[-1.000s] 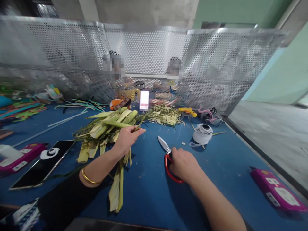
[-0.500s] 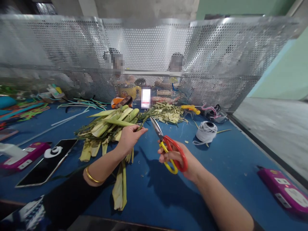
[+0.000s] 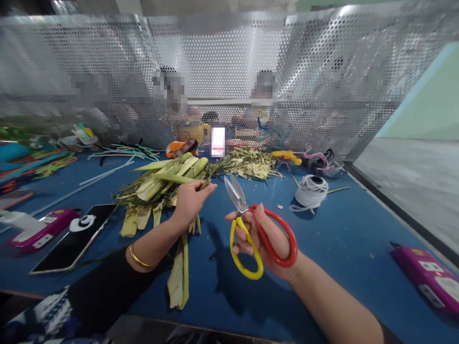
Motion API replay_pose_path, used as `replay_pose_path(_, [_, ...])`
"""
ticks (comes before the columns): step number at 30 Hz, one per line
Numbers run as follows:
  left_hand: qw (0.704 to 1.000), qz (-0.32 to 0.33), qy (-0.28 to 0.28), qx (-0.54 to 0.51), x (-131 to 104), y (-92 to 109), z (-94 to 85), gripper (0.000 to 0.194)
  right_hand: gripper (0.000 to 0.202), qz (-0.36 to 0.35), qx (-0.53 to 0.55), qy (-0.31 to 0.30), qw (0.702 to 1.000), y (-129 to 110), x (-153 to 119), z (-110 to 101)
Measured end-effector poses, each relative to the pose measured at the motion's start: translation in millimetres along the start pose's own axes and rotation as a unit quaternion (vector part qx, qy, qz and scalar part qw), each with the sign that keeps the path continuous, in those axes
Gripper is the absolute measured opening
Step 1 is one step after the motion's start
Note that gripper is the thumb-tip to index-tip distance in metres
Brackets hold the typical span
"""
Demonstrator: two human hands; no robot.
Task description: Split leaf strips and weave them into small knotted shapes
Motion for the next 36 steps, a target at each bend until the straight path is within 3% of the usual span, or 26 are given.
replay_pose_path(7, [1.000,-0.003,0.004,0.002,-4,5,0.9,0.025,0.071,0.054,0.022,-0.080,0.995,3,-2,9])
replay_pose_path(14, [1.000,-0.004,0.004,-0.001,-8,14,2.6,0.020,0.071,0.060,0.029,-0.065,0.996,10,1,6])
replay_pose_path(29, [0.999,0.005,-0.027,0.016,-13,12,8.2,0.022,0.061,0.045,0.038,-0.055,0.997,6,4,9])
replay_pose_path(36, [0.999,-0.006,-0.033,-0.003,-11,12,8.8,0.018,0.053,0.022,-0.010,0.009,1.000,5,5,6])
Point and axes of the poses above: each hand's wrist, its own x-axis towards the middle knuckle, its own z-axis out of the palm, y = z × x, the point moved 3 cm from there along x, towards the middle knuckle, and after that the axes turned 6 degrees about -x, right-handed, at the moved point
